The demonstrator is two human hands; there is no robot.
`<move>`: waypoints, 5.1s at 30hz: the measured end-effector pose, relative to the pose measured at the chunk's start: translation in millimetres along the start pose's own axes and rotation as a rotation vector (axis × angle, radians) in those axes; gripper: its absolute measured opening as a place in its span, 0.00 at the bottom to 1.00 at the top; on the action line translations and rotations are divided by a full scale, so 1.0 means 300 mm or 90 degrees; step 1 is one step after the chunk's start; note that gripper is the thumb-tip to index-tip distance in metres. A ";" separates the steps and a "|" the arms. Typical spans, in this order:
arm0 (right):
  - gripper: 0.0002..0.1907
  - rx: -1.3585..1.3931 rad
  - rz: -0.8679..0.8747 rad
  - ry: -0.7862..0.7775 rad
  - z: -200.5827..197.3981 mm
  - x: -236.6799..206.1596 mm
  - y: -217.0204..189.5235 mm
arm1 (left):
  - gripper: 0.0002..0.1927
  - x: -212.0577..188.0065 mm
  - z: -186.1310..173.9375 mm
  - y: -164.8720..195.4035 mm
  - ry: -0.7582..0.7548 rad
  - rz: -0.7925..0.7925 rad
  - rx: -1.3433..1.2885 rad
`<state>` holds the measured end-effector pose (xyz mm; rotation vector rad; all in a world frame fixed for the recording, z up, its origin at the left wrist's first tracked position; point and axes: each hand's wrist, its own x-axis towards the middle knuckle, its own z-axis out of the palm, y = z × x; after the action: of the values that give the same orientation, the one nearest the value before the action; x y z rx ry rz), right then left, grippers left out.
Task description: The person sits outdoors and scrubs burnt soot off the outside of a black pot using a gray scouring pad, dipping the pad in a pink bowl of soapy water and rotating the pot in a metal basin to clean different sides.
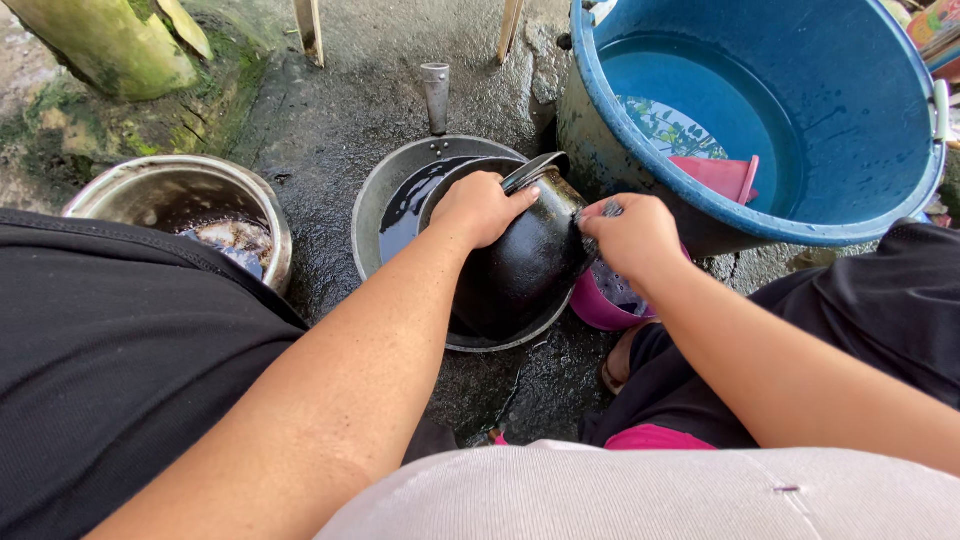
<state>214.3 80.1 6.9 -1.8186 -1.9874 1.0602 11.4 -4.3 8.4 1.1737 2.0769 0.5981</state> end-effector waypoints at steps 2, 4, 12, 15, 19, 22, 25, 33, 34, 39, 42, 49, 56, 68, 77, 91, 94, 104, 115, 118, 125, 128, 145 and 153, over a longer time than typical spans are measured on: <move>0.06 -0.025 -0.001 -0.020 0.000 0.000 -0.008 | 0.30 0.003 -0.001 0.004 -0.017 -0.010 0.004; 0.06 -0.002 -0.028 0.010 -0.003 0.001 -0.017 | 0.30 0.005 -0.001 0.001 -0.020 -0.006 0.011; 0.06 -0.033 0.017 -0.011 -0.004 0.016 0.004 | 0.31 0.016 -0.001 -0.022 0.003 0.019 0.026; 0.06 0.050 -0.037 0.008 0.005 0.025 0.028 | 0.31 0.016 0.005 -0.017 -0.001 0.019 0.022; 0.05 0.101 -0.035 -0.002 0.006 0.034 0.049 | 0.31 0.017 0.001 -0.013 0.006 0.015 0.027; 0.05 0.084 0.008 -0.043 0.001 0.033 0.053 | 0.31 0.015 -0.001 -0.013 -0.004 0.012 0.006; 0.05 0.125 0.015 -0.048 0.001 0.032 0.049 | 0.31 0.011 0.003 -0.012 0.000 -0.003 0.014; 0.04 0.073 -0.045 -0.024 0.014 0.025 0.043 | 0.31 0.001 -0.003 -0.010 -0.007 -0.006 -0.012; 0.04 0.090 -0.042 -0.022 0.011 0.020 0.043 | 0.31 0.001 -0.003 -0.009 -0.008 -0.007 -0.010; 0.05 0.113 -0.008 -0.027 0.002 0.002 0.014 | 0.31 -0.002 -0.004 -0.016 0.000 -0.005 -0.010; 0.05 0.043 -0.062 -0.026 0.007 -0.015 -0.009 | 0.32 0.000 -0.007 -0.023 0.006 0.006 -0.007; 0.07 -0.041 -0.112 0.001 0.002 -0.011 -0.032 | 0.31 0.005 0.000 -0.028 0.006 0.004 -0.009; 0.09 -0.048 -0.073 0.015 -0.004 -0.024 -0.037 | 0.30 0.011 0.003 -0.032 0.004 0.009 -0.013; 0.08 -0.056 -0.078 0.020 -0.001 -0.043 -0.065 | 0.31 0.012 0.004 -0.037 0.011 0.013 -0.005; 0.09 -0.094 -0.108 0.044 0.010 -0.047 -0.059 | 0.31 0.012 0.004 -0.027 0.007 0.017 0.005; 0.08 -0.018 -0.133 -0.006 0.025 0.008 0.019 | 0.31 0.017 0.004 -0.037 0.016 0.029 -0.018; 0.08 0.051 -0.055 -0.009 0.030 0.024 0.037 | 0.31 0.019 0.006 -0.042 0.007 0.024 -0.025; 0.06 0.026 0.033 -0.029 0.006 -0.024 -0.008 | 0.32 0.033 0.016 -0.059 0.028 0.057 -0.009; 0.06 0.049 0.042 -0.036 0.004 0.000 -0.026 | 0.32 0.036 0.021 -0.067 0.026 0.065 -0.020; 0.06 -0.010 -0.058 -0.006 0.014 0.029 -0.016 | 0.32 0.037 0.014 -0.066 0.028 0.057 -0.014; 0.07 0.009 -0.048 -0.015 0.024 0.023 -0.051 | 0.30 0.031 0.021 -0.051 0.012 0.053 -0.030; 0.09 -0.103 -0.117 0.010 0.032 -0.003 -0.072 | 0.31 0.031 0.022 -0.049 0.014 0.046 -0.026; 0.09 -0.067 -0.119 0.009 0.058 0.086 -0.046 | 0.32 0.060 0.045 -0.067 0.038 0.103 0.024; 0.08 -0.163 -0.201 0.074 0.073 0.066 -0.060 | 0.31 0.035 0.020 -0.056 0.000 0.045 -0.030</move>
<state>183.1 92.0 -2.7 -1.5607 -2.3237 0.6184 2.5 -3.2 -10.3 1.2251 2.0170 0.6765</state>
